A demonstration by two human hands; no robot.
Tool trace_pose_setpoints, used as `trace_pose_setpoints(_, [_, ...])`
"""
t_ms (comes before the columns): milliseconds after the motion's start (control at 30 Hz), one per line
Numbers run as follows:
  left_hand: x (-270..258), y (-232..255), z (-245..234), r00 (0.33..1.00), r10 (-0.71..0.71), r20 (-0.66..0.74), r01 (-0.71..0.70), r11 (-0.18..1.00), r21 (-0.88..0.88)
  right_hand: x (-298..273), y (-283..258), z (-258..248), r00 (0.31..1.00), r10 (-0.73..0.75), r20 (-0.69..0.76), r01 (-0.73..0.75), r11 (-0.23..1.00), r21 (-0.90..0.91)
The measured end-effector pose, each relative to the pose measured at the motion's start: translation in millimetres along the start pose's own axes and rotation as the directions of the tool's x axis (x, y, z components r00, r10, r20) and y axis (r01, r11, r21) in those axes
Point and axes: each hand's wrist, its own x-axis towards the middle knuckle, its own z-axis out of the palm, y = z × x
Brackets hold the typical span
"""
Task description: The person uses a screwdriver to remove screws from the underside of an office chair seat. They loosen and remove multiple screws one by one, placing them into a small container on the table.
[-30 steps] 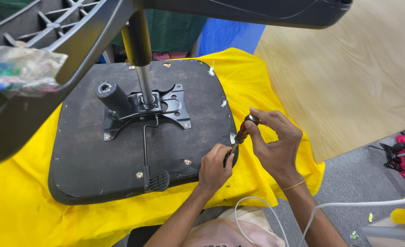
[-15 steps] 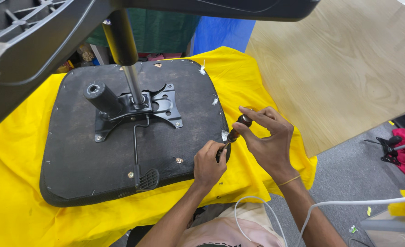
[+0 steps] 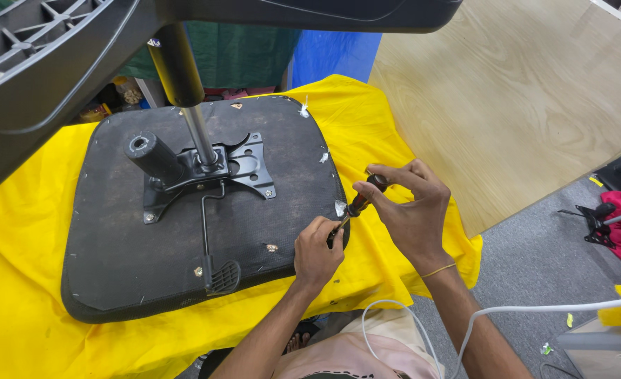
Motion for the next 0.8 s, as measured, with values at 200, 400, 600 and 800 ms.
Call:
trace_pose_setpoints(200, [-1,0,-1,0.999,-0.033,0.002,0.033,0.999,-0.001,3,1,-6,0.959,-0.284,0.02,0.281,0.955,0.092])
trace_pose_setpoints(400, [2,4,-1,0.996,-0.079,0.043,0.08,0.997,-0.011,1,2,-6,0.985,-0.132,0.107,0.127,0.991,0.051])
trace_pose_setpoints(600, [3,7,-4,0.998,-0.065,0.026,0.067,0.997,-0.045,1,3,-1,0.945,-0.328,0.006,0.328,0.944,0.028])
trace_pose_setpoints(800, [4,4,-8,0.993,-0.091,0.081,0.1,0.989,-0.11,0,3,5,0.965,-0.202,0.168,0.186,0.977,0.106])
